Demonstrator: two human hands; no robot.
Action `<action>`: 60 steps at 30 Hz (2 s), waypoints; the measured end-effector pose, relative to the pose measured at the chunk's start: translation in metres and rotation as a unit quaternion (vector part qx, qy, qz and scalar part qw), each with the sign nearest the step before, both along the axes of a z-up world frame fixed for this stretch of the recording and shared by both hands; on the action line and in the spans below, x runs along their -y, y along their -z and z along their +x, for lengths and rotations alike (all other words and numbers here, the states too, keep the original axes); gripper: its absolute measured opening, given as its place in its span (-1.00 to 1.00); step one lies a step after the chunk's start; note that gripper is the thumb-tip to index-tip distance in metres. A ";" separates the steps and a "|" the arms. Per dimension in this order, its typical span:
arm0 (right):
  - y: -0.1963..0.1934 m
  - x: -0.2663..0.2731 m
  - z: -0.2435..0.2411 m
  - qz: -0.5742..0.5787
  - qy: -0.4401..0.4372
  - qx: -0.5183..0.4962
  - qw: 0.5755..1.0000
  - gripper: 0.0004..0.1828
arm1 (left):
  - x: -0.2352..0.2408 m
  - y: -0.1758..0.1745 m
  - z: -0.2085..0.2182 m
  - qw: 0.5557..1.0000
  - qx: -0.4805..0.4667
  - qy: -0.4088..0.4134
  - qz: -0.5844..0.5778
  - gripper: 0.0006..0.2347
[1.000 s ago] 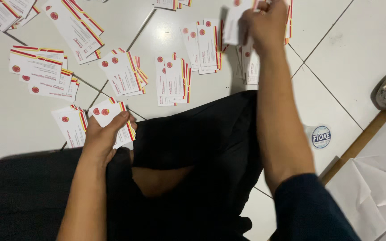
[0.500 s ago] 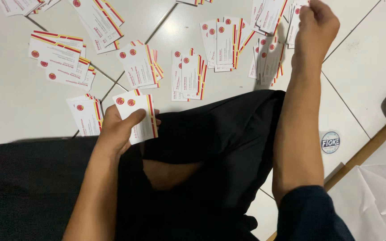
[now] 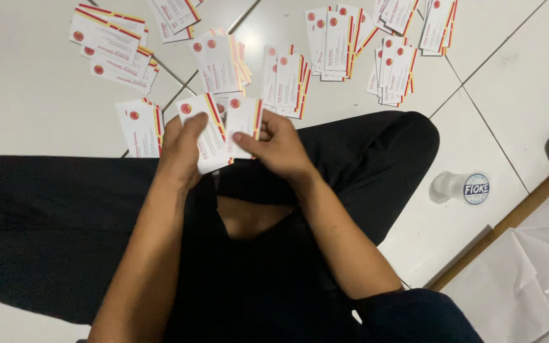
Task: The person sits cross-legged on a tiled floor and sorts through a large pile of small white cards with red and yellow markings. They pick up stacks of cards, separate them, and place them into smaller piles on the floor.
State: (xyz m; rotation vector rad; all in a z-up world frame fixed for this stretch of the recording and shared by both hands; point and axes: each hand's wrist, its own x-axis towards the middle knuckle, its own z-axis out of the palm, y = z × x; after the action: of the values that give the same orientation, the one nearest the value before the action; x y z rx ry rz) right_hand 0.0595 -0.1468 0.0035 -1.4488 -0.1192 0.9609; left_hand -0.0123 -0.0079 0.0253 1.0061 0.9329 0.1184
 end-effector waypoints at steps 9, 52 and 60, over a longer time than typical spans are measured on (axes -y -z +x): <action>-0.019 -0.002 -0.001 0.042 0.081 -0.072 0.993 -0.86 | -0.009 -0.005 -0.010 0.995 0.101 0.010 0.024 -0.85; 0.005 0.003 0.006 0.044 0.094 0.012 0.995 -0.64 | -0.016 0.006 -0.007 0.989 0.104 -0.017 -0.104 -0.53; 0.014 0.009 0.011 0.020 0.122 0.042 0.992 -0.64 | -0.012 0.022 -0.006 0.982 0.093 -0.017 -0.161 -0.60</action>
State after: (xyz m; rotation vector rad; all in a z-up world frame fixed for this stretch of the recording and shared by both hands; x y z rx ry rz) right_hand 0.0707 -0.1554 -0.0101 -1.4304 -0.0216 0.6960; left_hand -0.0183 0.0046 0.0031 0.6678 0.7683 0.0863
